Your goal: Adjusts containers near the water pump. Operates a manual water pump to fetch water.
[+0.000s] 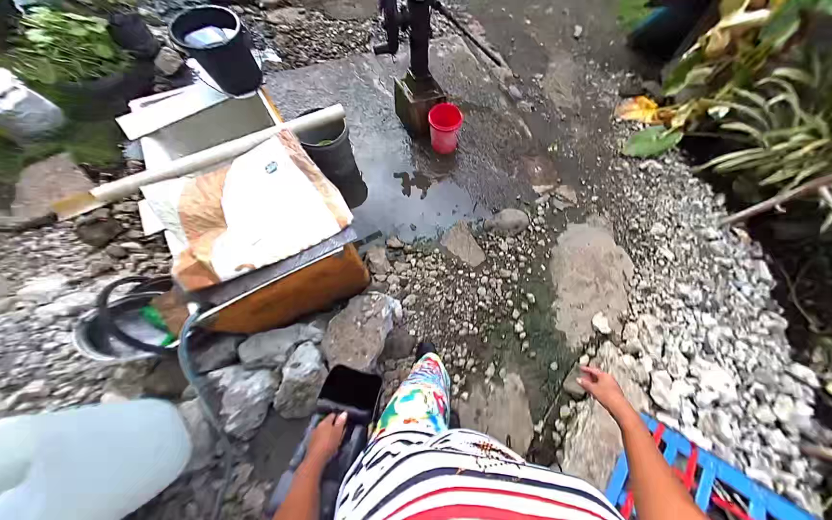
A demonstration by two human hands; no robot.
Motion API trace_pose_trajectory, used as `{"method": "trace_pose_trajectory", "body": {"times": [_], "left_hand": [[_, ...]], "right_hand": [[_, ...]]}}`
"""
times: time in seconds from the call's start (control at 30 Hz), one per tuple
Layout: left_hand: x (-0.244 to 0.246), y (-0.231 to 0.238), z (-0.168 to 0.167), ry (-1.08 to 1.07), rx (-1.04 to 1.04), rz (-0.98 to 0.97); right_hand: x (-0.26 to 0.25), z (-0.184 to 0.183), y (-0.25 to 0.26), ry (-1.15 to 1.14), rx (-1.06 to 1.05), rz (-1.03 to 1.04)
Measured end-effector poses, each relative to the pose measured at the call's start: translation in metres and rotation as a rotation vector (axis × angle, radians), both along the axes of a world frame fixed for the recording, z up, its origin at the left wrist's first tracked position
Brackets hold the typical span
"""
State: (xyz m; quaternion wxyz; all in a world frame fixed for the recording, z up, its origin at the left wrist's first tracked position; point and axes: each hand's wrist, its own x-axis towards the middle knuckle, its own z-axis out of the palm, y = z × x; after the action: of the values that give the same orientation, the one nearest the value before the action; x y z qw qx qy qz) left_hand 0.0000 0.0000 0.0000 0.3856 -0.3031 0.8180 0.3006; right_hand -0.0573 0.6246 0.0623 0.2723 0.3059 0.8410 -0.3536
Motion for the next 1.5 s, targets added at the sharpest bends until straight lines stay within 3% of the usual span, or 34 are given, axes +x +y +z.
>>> {"method": "trace_pose_trajectory", "body": {"times": [0.1, 0.23, 0.37, 0.43, 0.5, 0.53, 0.6, 0.67, 0.73, 0.77, 0.83, 0.87, 1.1, 1.3, 1.5], "left_hand": [[-0.055, 0.017, -0.011, -0.123, -0.004, 0.054], [-0.159, 0.033, -0.027, -0.18, -0.007, 0.104], [-0.271, 0.066, -0.019, -0.189, 0.004, 0.129], [-0.341, 0.083, -0.004, -0.136, 0.022, 0.142], [-0.406, 0.096, 0.005, -0.071, 0.048, 0.151], [-0.438, 0.101, 0.005, -0.023, 0.061, 0.152], [-0.504, 0.109, 0.005, 0.045, 0.071, 0.14], [-0.575, 0.12, 0.008, 0.086, 0.064, 0.113], [-0.638, 0.13, 0.006, 0.128, 0.041, 0.102], [-0.667, 0.133, 0.002, 0.148, 0.024, 0.106], [-0.719, 0.143, -0.006, 0.185, 0.01, 0.149], [-0.749, 0.147, -0.006, 0.203, 0.015, 0.185], [-0.883, 0.164, -0.001, 0.1, 0.077, 0.463], [-0.975, 0.17, -0.027, -0.035, 0.09, 0.596], [-1.087, 0.149, -0.075, -0.154, 0.112, 0.685]], "right_hand": [[-0.15, 0.012, 0.007, 0.112, -0.018, 0.19], [-0.247, 0.002, 0.013, 0.076, -0.066, 0.09], [-0.251, -0.017, 0.033, -0.342, -0.047, 0.193], [-0.25, -0.027, 0.063, -0.444, -0.116, 0.28], [-0.274, 0.001, 0.082, -0.448, -0.24, 0.344], [-0.31, 0.035, 0.06, -0.65, -0.144, 0.074], [-0.354, 0.037, 0.06, -0.596, -0.068, -0.173], [-0.404, 0.009, 0.091, -0.553, -0.092, -0.252], [-0.451, -0.041, 0.153, -0.392, -0.292, -0.071], [-0.476, -0.073, 0.182, -0.183, -0.424, 0.073], [-0.592, -0.048, 0.16, -0.416, -0.121, -0.037], [-0.653, -0.045, 0.15, -0.396, -0.019, -0.018], [-0.996, 0.0, 0.101, -0.178, 0.075, 0.568], [-1.231, 0.014, 0.029, -0.072, 0.07, 0.822], [-1.414, -0.028, -0.027, -0.066, 0.036, 0.783]]}}
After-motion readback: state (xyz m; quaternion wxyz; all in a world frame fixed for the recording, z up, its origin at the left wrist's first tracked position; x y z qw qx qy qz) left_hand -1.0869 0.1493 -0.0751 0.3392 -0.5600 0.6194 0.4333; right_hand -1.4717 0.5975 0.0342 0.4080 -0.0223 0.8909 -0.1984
